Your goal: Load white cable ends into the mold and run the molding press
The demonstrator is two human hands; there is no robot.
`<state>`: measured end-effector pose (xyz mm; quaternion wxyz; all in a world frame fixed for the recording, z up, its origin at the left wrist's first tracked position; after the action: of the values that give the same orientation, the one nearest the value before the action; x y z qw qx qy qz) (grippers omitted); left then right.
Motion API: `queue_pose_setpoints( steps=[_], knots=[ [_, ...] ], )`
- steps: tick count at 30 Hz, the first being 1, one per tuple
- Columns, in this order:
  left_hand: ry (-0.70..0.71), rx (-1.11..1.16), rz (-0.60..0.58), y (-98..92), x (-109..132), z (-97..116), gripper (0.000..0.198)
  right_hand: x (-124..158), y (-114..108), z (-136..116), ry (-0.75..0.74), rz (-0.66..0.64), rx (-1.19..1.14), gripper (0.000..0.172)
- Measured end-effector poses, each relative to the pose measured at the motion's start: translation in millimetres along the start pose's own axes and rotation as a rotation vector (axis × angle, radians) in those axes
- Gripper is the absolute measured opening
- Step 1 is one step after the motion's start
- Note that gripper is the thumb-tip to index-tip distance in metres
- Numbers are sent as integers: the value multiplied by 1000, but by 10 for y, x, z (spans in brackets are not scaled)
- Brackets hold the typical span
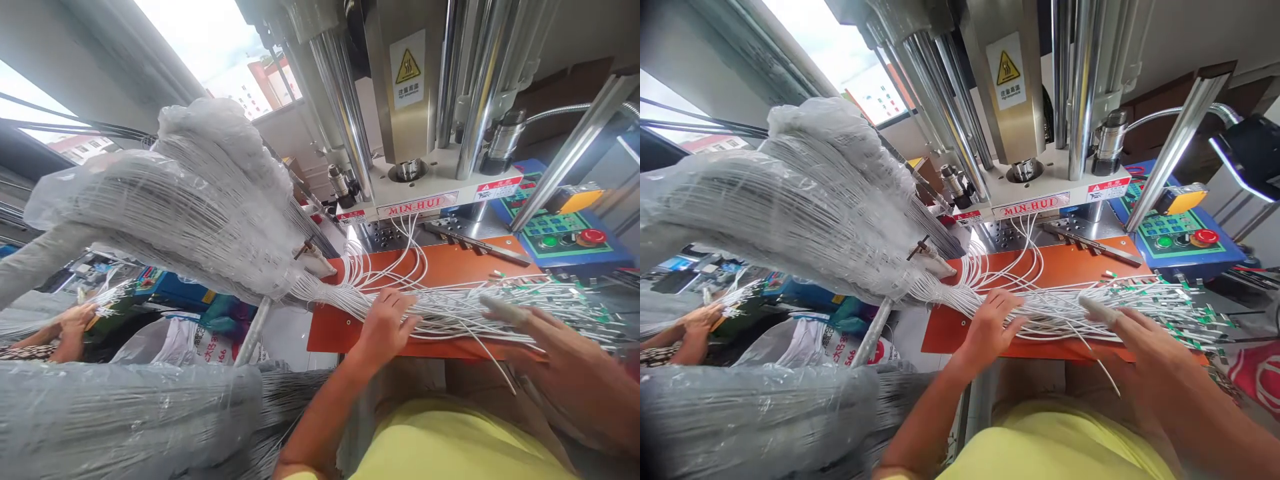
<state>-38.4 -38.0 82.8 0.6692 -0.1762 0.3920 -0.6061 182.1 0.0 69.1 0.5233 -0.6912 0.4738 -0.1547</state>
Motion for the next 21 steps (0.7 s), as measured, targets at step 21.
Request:
queue_pose_setpoints(
  steps=[21],
  knots=[
    [77, 44, -418, 466, -681, -113, 14, -755, 515, -157, -35, -58, -185, 48]
  ],
)
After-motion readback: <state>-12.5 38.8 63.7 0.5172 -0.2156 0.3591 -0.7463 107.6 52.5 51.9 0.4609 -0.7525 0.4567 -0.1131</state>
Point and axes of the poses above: each hand's wrist, its own x-axis away from the middle knuckle, its own y-axis out of the palm, z = x × y, the point moved 10 cm from there along -x, towards the middle knuckle, and after that the axes turned 6 degrees about z, right-handed, at the moved point
